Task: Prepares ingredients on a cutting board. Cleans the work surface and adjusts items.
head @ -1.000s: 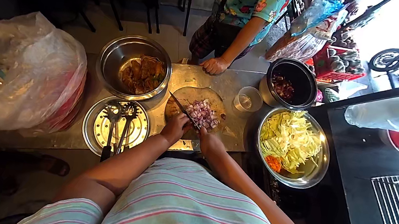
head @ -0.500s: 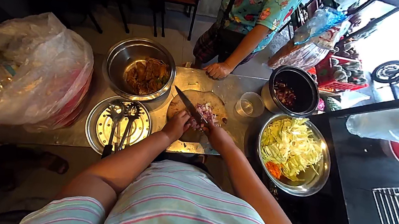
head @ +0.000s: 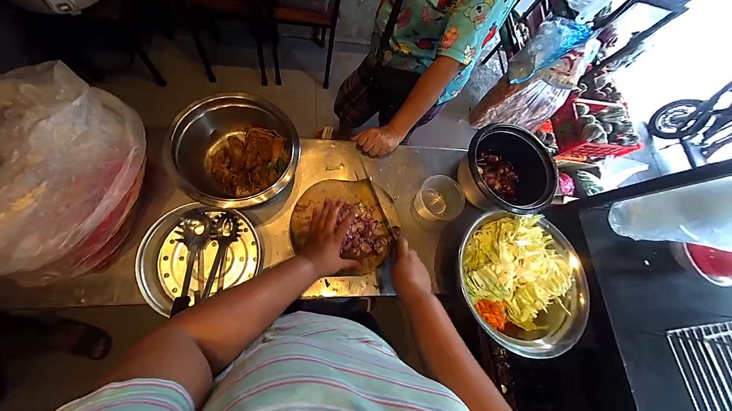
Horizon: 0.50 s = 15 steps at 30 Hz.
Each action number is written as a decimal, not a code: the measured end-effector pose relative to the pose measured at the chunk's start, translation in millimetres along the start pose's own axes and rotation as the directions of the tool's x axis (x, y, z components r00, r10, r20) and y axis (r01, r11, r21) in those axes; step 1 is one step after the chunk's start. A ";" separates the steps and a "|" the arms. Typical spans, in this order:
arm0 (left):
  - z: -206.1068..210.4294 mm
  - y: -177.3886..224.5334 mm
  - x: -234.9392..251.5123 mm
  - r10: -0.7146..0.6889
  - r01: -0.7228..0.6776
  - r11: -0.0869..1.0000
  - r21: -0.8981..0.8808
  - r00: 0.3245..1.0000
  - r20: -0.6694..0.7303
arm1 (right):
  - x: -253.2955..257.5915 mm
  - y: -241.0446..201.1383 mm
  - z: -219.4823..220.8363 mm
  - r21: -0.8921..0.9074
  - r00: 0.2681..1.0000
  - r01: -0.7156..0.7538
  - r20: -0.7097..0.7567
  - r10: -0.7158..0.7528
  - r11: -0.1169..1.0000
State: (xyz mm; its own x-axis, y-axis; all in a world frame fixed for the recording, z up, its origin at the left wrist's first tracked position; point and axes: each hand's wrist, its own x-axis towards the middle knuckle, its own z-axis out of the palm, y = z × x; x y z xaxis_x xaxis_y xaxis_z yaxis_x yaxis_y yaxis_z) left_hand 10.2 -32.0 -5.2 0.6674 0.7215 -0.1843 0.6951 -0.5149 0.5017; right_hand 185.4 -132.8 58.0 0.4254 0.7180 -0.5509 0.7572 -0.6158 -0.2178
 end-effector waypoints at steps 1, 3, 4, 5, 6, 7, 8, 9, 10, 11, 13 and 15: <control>1.3 3.9 4.8 0.001 -0.003 0.999 0.035 0.999 0.053 | 0.1 -2.5 6.1 0.001 1.000 0.017 0.004 -0.017 1.000; 1.5 10.8 11.2 -0.018 0.010 0.996 0.084 0.995 0.099 | -1.0 -10.0 14.8 -0.011 0.998 0.057 0.025 -0.056 0.998; 2.1 11.8 12.6 -0.021 0.014 0.996 0.083 0.995 0.093 | -2.3 -15.0 15.9 -0.011 0.996 0.067 0.051 -0.067 0.998; 2.7 11.7 13.3 -0.022 0.016 0.997 0.074 0.997 0.074 | -3.8 -19.8 14.8 -0.005 0.995 0.075 0.072 -0.074 0.997; 3.3 10.5 13.9 -0.019 0.016 0.998 0.061 0.999 0.048 | -3.7 -23.2 12.6 0.001 0.993 0.081 0.083 -0.081 0.997; 4.0 8.6 14.4 -0.008 0.008 0.999 0.048 1.000 0.015 | -3.1 -25.2 8.5 0.010 0.992 0.085 0.090 -0.085 0.996; 4.1 6.9 14.3 0.007 -0.007 0.999 0.035 1.000 -0.010 | -2.8 -25.4 3.5 0.028 0.992 0.086 0.094 -0.088 0.996; 3.9 5.8 13.3 0.031 -0.030 0.999 0.018 0.999 -0.036 | -2.5 -23.6 -1.3 0.063 0.991 0.087 0.100 -0.093 0.994; 2.5 6.0 12.6 0.066 -0.066 0.998 -0.002 0.995 -0.074 | -1.6 -20.1 -5.6 0.129 0.990 0.091 0.100 -0.104 0.987; -1.3 7.3 12.7 0.107 -0.112 0.993 -0.031 0.987 -0.118 | 0.5 -15.1 -8.3 0.230 0.989 0.098 0.088 -0.121 0.968; -12.5 13.6 16.4 0.187 -0.211 0.974 -0.085 0.956 -0.226 | 6.8 -4.5 -8.0 0.463 0.985 0.104 0.071 -0.154 0.880; -20.7 20.1 24.7 0.216 -0.269 0.953 -0.139 0.926 -0.310 | 6.0 -1.9 -11.1 0.654 0.978 0.031 0.136 -0.158 0.756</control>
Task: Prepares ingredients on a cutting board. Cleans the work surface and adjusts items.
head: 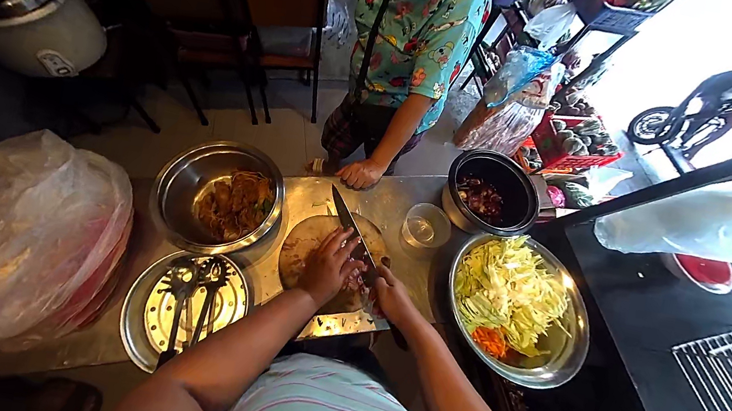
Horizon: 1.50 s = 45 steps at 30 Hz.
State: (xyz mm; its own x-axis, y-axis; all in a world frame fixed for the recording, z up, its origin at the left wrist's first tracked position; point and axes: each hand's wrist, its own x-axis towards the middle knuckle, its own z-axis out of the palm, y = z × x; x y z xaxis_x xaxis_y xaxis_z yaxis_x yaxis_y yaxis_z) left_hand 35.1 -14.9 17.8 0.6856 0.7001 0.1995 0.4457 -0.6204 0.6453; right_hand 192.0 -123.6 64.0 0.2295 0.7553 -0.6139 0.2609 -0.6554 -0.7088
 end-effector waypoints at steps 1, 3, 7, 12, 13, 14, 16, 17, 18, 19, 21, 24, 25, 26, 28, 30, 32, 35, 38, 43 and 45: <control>-0.7 1.8 5.2 -0.004 0.003 0.999 -0.033 1.000 -0.019 | -3.0 -2.3 -0.8 0.096 0.999 -0.025 0.028 0.023 0.995; -3.2 5.6 11.8 -0.004 0.005 0.998 -0.068 1.000 0.015 | -9.4 -8.1 -0.2 0.210 0.996 -0.067 0.067 0.054 0.976; 0.0 6.4 -2.3 0.177 -0.177 0.984 -0.021 0.983 0.041 | -12.5 -14.1 6.9 0.338 0.992 -0.104 0.098 0.075 0.935; 2.8 -17.3 -24.8 0.362 -0.362 0.932 -0.027 0.932 -0.002 | -8.6 -8.4 9.3 0.458 0.990 -0.127 0.120 0.081 0.880; 1.1 -23.3 -27.0 0.401 -0.401 0.916 -0.023 0.916 0.005 | -9.2 -8.6 8.6 0.471 0.990 -0.128 0.115 0.083 0.873; -1.4 -28.9 -29.0 0.431 -0.431 0.902 -0.009 0.902 0.025 | -10.2 -9.3 8.0 0.467 0.991 -0.121 0.106 0.080 0.876; -9.7 -35.4 -31.0 0.422 -0.425 0.905 0.028 0.903 0.085 | -11.1 -9.3 6.6 0.321 0.997 -0.066 0.052 0.052 0.945; -15.1 -34.0 -30.5 0.382 -0.388 0.921 0.043 0.919 0.101 | -11.1 -8.3 5.1 0.136 0.999 -0.037 0.006 0.036 0.990; -20.6 -30.8 -29.0 0.345 -0.350 0.935 0.050 0.935 0.085 | -12.2 -8.4 3.1 -0.080 0.999 -0.034 -0.037 0.031 0.996; -27.5 -25.5 -25.9 0.313 -0.315 0.948 0.055 0.949 0.043 | -16.8 -11.3 1.1 -0.249 0.997 -0.047 -0.071 0.031 0.967; -43.9 -11.1 -14.7 0.240 -0.238 0.970 0.046 0.969 -0.056 | -25.7 -10.4 0.7 -0.451 0.993 -0.023 -0.116 -0.033 0.892; -66.7 8.1 1.0 0.034 -0.038 0.999 0.038 0.995 0.091 | -32.0 9.3 7.4 -0.543 0.976 0.056 -0.148 -0.161 0.838; -72.9 13.1 7.2 -0.058 0.049 0.997 0.052 0.977 0.205 | -33.0 12.0 9.6 -0.560 0.972 0.062 -0.153 -0.177 0.826; -75.7 15.9 12.5 -0.125 0.109 0.991 0.073 0.949 0.289 | -34.7 11.8 11.3 -0.571 0.971 0.064 -0.153 -0.183 0.818; -75.0 17.8 16.5 -0.184 0.152 0.982 0.110 0.900 0.394 | -38.9 9.4 15.2 -0.581 0.975 0.056 -0.145 -0.171 0.812; -72.4 21.5 17.0 -0.202 0.162 0.979 0.126 0.872 0.446 | -41.0 7.5 19.1 -0.565 0.976 0.061 -0.138 -0.167 0.823; -68.9 26.8 17.3 -0.227 0.187 0.973 0.132 0.861 0.455 | -44.2 5.8 21.3 -0.560 0.976 0.074 -0.128 -0.174 0.825; -62.4 29.9 18.9 -0.249 0.209 0.968 0.135 0.844 0.476 | -48.9 7.7 23.6 -0.565 0.973 0.093 -0.122 -0.194 0.820; -58.5 31.3 18.4 -0.182 0.155 0.983 0.097 0.848 0.497 | -51.3 9.2 23.6 -0.568 0.974 0.089 -0.122 -0.191 0.818; -62.1 39.0 16.3 -0.334 0.309 0.942 0.130 0.840 0.428 | -51.4 7.6 22.9 -0.563 0.973 0.073 -0.142 -0.183 0.824; -61.5 40.5 15.3 -0.375 0.333 0.927 0.173 0.809 0.453 | -51.1 7.4 23.2 -0.577 0.971 0.079 -0.141 -0.195 0.813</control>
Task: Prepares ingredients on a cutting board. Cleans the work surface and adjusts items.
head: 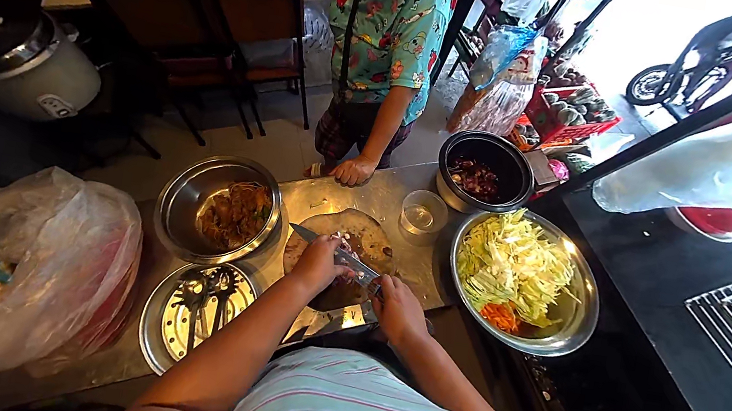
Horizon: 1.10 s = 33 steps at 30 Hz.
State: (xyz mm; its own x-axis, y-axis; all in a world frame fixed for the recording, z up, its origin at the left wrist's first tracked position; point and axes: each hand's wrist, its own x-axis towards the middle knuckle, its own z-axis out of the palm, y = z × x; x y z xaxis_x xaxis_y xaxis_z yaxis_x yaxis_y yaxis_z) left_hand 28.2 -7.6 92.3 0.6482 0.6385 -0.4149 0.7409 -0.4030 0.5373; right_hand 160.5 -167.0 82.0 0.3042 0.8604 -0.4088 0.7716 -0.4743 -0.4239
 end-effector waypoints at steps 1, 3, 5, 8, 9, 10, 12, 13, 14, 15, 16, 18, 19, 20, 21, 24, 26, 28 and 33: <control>1.7 0.7 -0.5 0.017 -0.017 1.000 0.009 1.000 0.021 | 0.1 -0.4 0.8 -0.004 1.000 0.015 -0.002 -0.015 1.000; 5.0 3.0 -0.6 0.061 -0.062 0.998 0.022 0.996 0.058 | -0.1 -0.8 4.4 0.008 0.999 0.042 -0.012 -0.042 0.999; 5.9 5.2 -1.1 0.095 -0.095 0.995 -0.006 0.992 0.087 | -0.3 -0.8 6.3 0.025 0.999 0.045 -0.016 -0.045 0.999; 9.9 5.8 -0.5 0.121 -0.113 0.990 -0.079 0.987 0.107 | 0.5 0.1 6.8 0.036 0.999 0.046 -0.013 -0.045 0.998; 13.8 4.5 1.1 0.124 -0.114 0.988 -0.107 0.988 0.091 | 1.3 0.4 7.1 0.033 0.999 0.046 -0.016 -0.045 0.998; 18.2 2.8 4.1 0.121 -0.111 0.985 -0.133 0.991 0.065 | 2.6 0.6 7.0 0.026 0.999 0.045 -0.018 -0.044 0.999; 27.0 0.0 10.8 0.104 -0.101 0.982 -0.157 0.994 0.014 | 4.9 -0.2 6.5 0.003 0.999 0.040 0.002 -0.040 0.999; 30.1 0.0 14.4 0.106 -0.107 0.983 -0.150 0.994 -0.016 | 6.1 -1.2 6.2 -0.010 0.999 0.042 0.020 -0.042 0.999; 32.2 0.5 17.9 0.119 -0.124 0.984 -0.128 0.992 -0.046 | 6.7 -2.8 6.1 -0.019 0.998 0.049 0.039 -0.049 0.999; 32.8 1.2 20.7 0.135 -0.140 0.986 -0.094 0.989 -0.060 | 6.4 -4.5 6.9 -0.023 0.997 0.060 0.054 -0.058 0.998; 31.7 1.6 23.3 0.152 -0.156 0.986 -0.054 0.986 -0.061 | 5.6 -6.1 7.4 -0.025 0.996 0.071 0.065 -0.069 0.997; 25.4 2.3 24.0 0.196 -0.200 0.979 -0.028 0.976 -0.092 | 3.1 -6.7 5.0 -0.012 0.994 0.075 0.076 -0.074 0.997; 20.9 2.8 20.6 0.223 -0.229 0.973 -0.033 0.966 -0.131 | 0.8 -4.0 2.5 0.008 0.995 0.064 0.077 -0.064 0.998; 16.1 2.8 15.4 0.246 -0.258 0.965 -0.041 0.951 -0.185 | -1.6 1.1 0.2 0.037 0.996 0.042 0.075 -0.045 0.998; 12.4 0.8 10.2 0.256 -0.277 0.960 -0.046 0.932 -0.255 | -4.3 8.9 -0.7 0.084 0.998 0.019 0.062 -0.024 0.996; 13.4 -22.2 6.6 0.195 -0.239 0.970 -0.051 0.882 -0.429 | -13.1 41.3 4.8 0.312 0.999 -0.010 -0.031 0.020 0.950; 22.6 -40.5 9.0 0.114 -0.129 0.992 -0.013 0.916 -0.385 | -20.0 58.7 8.1 0.432 0.994 -0.093 -0.010 0.108 0.897; 40.2 -48.0 8.5 0.104 -0.075 0.991 0.109 0.948 -0.299 | -26.9 73.2 16.6 0.474 0.985 -0.154 0.001 0.175 0.867; 81.9 -37.8 10.5 0.377 -0.305 0.898 0.318 0.905 -0.196 | -44.4 87.9 45.7 0.539 0.972 -0.212 0.030 0.233 0.815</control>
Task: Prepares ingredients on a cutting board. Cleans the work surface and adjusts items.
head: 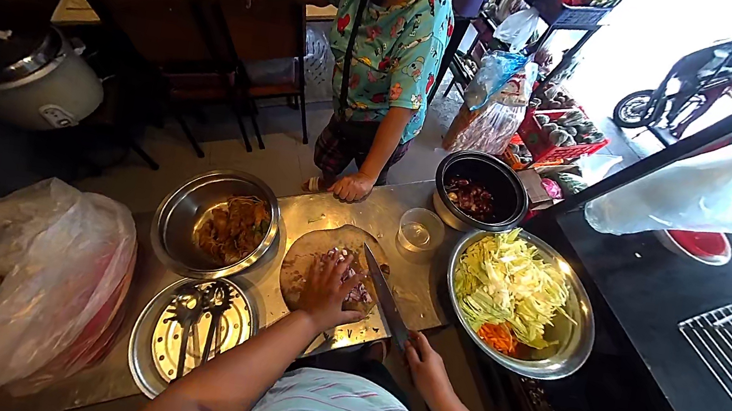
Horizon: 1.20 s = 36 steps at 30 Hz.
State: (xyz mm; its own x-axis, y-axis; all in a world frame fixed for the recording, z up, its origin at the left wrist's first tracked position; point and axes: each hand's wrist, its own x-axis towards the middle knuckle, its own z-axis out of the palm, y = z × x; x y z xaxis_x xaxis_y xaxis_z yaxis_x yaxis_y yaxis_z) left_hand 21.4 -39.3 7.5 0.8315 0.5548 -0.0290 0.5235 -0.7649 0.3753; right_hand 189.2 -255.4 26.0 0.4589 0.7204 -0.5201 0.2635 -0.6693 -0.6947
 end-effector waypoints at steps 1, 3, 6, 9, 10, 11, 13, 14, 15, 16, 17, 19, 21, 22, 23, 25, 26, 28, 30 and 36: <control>1.8 2.8 3.3 0.027 -0.027 0.999 0.017 1.000 -0.005 | -1.4 2.4 4.5 0.024 1.000 -0.009 0.010 0.009 1.000; 2.9 3.9 9.4 0.040 -0.040 0.999 0.028 0.999 -0.003 | -2.1 2.7 15.6 0.085 0.998 -0.039 0.045 0.035 0.996; 7.8 -3.3 15.7 0.012 -0.007 0.999 0.034 0.991 -0.132 | 3.6 -6.3 28.4 0.151 0.991 -0.070 0.123 0.052 0.986; 5.1 -10.8 19.9 -0.070 0.068 0.998 -0.019 0.980 -0.185 | 12.6 -18.3 39.5 0.147 0.982 -0.051 0.185 0.023 0.988; 4.2 -13.3 21.2 -0.089 0.086 0.996 -0.023 0.980 -0.178 | 16.2 -22.4 42.5 0.142 0.979 -0.043 0.206 0.013 0.989; 3.9 -15.8 22.6 -0.104 0.102 0.995 -0.020 0.981 -0.167 | 19.7 -27.0 44.9 0.135 0.974 -0.033 0.227 0.002 0.990; 3.8 -19.2 24.4 -0.134 0.133 0.991 -0.021 0.982 -0.132 | 25.1 -36.3 49.7 0.122 0.968 -0.014 0.251 -0.018 0.992; 3.1 -19.6 24.6 -0.162 0.160 0.987 -0.030 0.981 -0.103 | 27.1 -40.3 52.3 0.116 0.964 -0.008 0.266 -0.023 0.993; 3.2 -20.2 25.2 -0.194 0.191 0.981 -0.040 0.977 -0.086 | 28.6 -44.2 54.8 0.113 0.959 -0.004 0.282 -0.028 0.994; 4.7 -21.1 25.6 -0.223 0.219 0.974 -0.055 0.971 -0.085 | 29.5 -47.2 57.5 0.113 0.955 -0.001 0.295 -0.033 0.994; 6.4 -21.9 25.7 -0.250 0.243 0.967 -0.074 0.964 -0.097 | 29.8 -49.1 60.3 0.114 0.953 0.005 0.302 -0.040 0.993; 8.2 -22.2 25.8 -0.302 0.285 0.950 -0.125 0.942 -0.144 | 30.6 -49.1 66.2 0.122 0.955 0.028 0.290 -0.063 0.992; 7.8 -21.4 26.5 -0.341 0.311 0.934 -0.174 0.922 -0.185 | 32.1 -47.2 71.0 0.124 0.960 0.073 0.261 -0.104 0.990; 9.5 -20.7 27.2 -0.347 0.308 0.932 -0.193 0.911 -0.221 | 32.4 -46.4 72.9 0.126 0.962 0.091 0.247 -0.120 0.988; 12.5 -20.0 28.3 -0.349 0.297 0.931 -0.214 0.896 -0.275 | 32.9 -46.0 74.0 0.129 0.962 0.103 0.239 -0.132 0.986; 15.6 -17.5 30.6 -0.363 0.286 0.924 -0.253 0.865 -0.346 | 33.6 -47.0 74.0 0.141 0.960 0.115 0.237 -0.147 0.983; 15.6 -15.9 31.1 -0.368 0.283 0.921 -0.267 0.856 -0.363 | 33.4 -47.5 72.8 0.147 0.960 0.118 0.238 -0.151 0.982; 13.6 -11.9 31.5 -0.363 0.266 0.921 -0.284 0.850 -0.382 | 32.2 -45.8 68.7 0.155 0.957 0.140 0.232 -0.174 0.978; 8.0 -5.2 33.0 -0.352 0.246 0.922 -0.298 0.853 -0.385 | 29.4 -43.1 61.0 0.152 0.954 0.182 0.211 -0.212 0.971; -0.6 17.7 53.1 -0.299 0.133 0.930 -0.342 0.814 -0.498 | 15.5 -54.6 24.9 0.164 0.964 0.188 0.156 -0.214 0.968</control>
State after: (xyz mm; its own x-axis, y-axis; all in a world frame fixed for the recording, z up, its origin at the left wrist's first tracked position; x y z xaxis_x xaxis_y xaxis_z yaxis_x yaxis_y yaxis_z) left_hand 74.8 -23.2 13.1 0.4274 0.8435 0.3252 0.5343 -0.5259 0.6618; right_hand 160.8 -203.2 43.5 0.2541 0.8662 -0.4303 0.2024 -0.4826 -0.8521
